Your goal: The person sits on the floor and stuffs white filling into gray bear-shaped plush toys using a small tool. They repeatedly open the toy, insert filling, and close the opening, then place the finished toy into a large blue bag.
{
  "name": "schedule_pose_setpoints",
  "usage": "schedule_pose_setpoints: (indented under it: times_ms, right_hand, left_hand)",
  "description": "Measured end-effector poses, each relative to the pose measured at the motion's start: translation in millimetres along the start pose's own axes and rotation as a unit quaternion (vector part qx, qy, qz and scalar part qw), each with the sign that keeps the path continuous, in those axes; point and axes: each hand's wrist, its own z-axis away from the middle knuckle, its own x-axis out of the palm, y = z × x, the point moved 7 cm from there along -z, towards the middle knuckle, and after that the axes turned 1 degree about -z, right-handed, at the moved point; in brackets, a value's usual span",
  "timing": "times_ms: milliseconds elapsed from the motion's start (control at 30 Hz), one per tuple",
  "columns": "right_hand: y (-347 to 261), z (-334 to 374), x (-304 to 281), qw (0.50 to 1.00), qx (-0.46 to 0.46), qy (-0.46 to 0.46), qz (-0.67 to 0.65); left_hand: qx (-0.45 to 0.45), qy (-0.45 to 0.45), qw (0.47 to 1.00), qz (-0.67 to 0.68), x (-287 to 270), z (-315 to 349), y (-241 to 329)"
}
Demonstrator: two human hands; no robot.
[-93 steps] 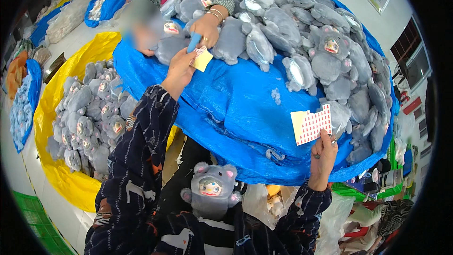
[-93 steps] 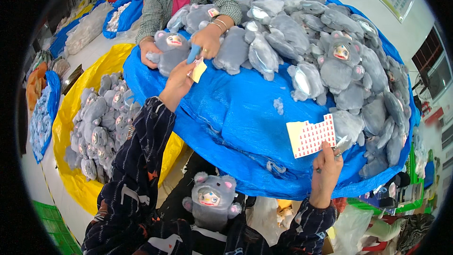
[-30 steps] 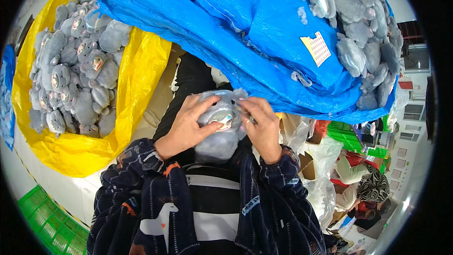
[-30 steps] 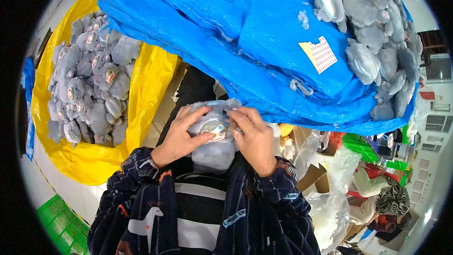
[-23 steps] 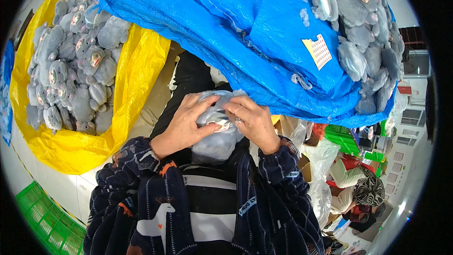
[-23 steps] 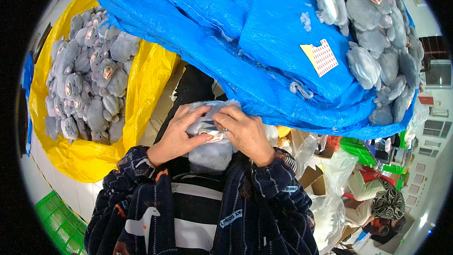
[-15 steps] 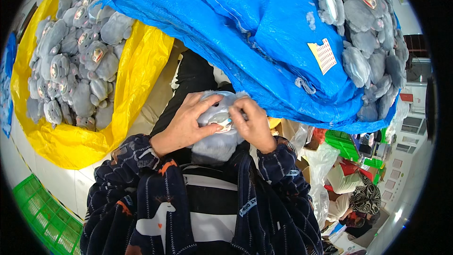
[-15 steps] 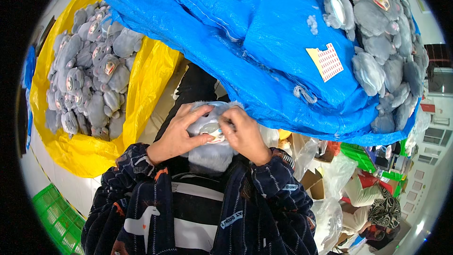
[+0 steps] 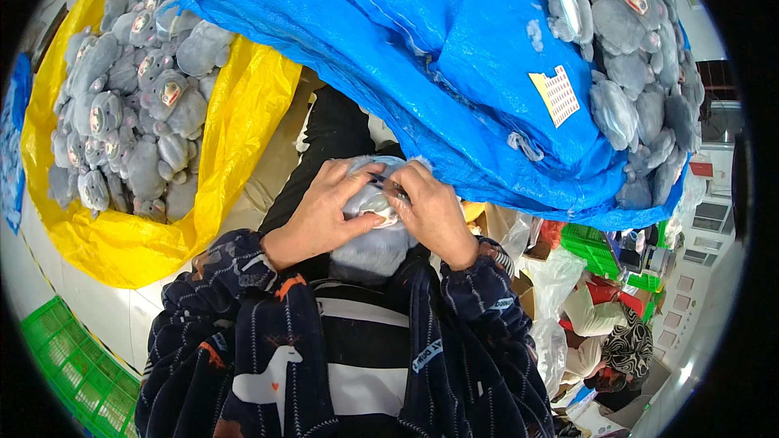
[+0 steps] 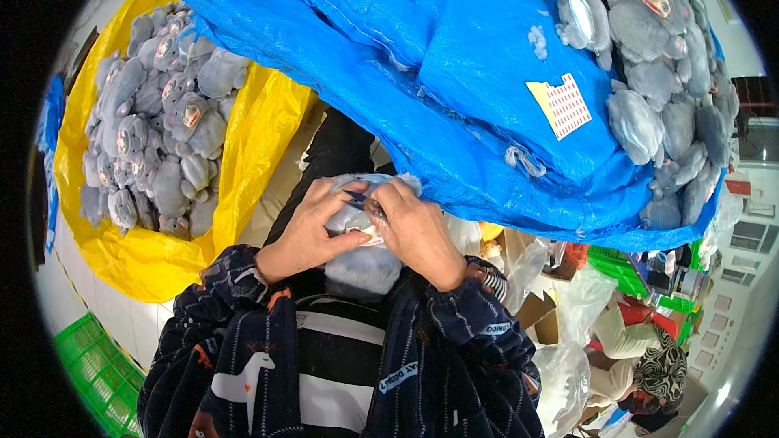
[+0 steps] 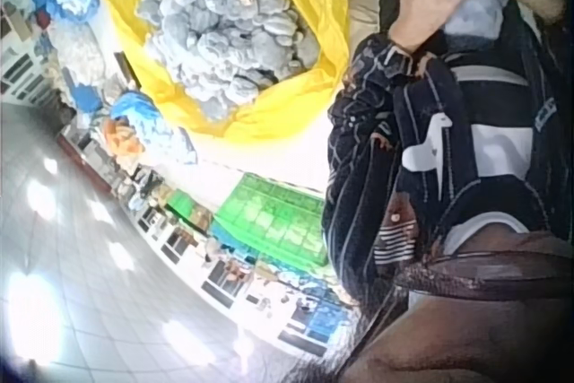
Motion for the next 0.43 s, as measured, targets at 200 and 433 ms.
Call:
schedule_pose_setpoints:
  times_ms: [200, 433]
  right_hand:
    - [40, 27, -9, 0.993, 0.034, 0.115, 0.002]
    - [19, 31, -24, 0.986, 0.037, 0.151, -0.069]
  left_hand:
    - [-0.011, -0.001, 1.0, 0.009, 1, -1, -4]
    - [-0.032, -0.013, 0.999, 0.019, 2, 1, -4]
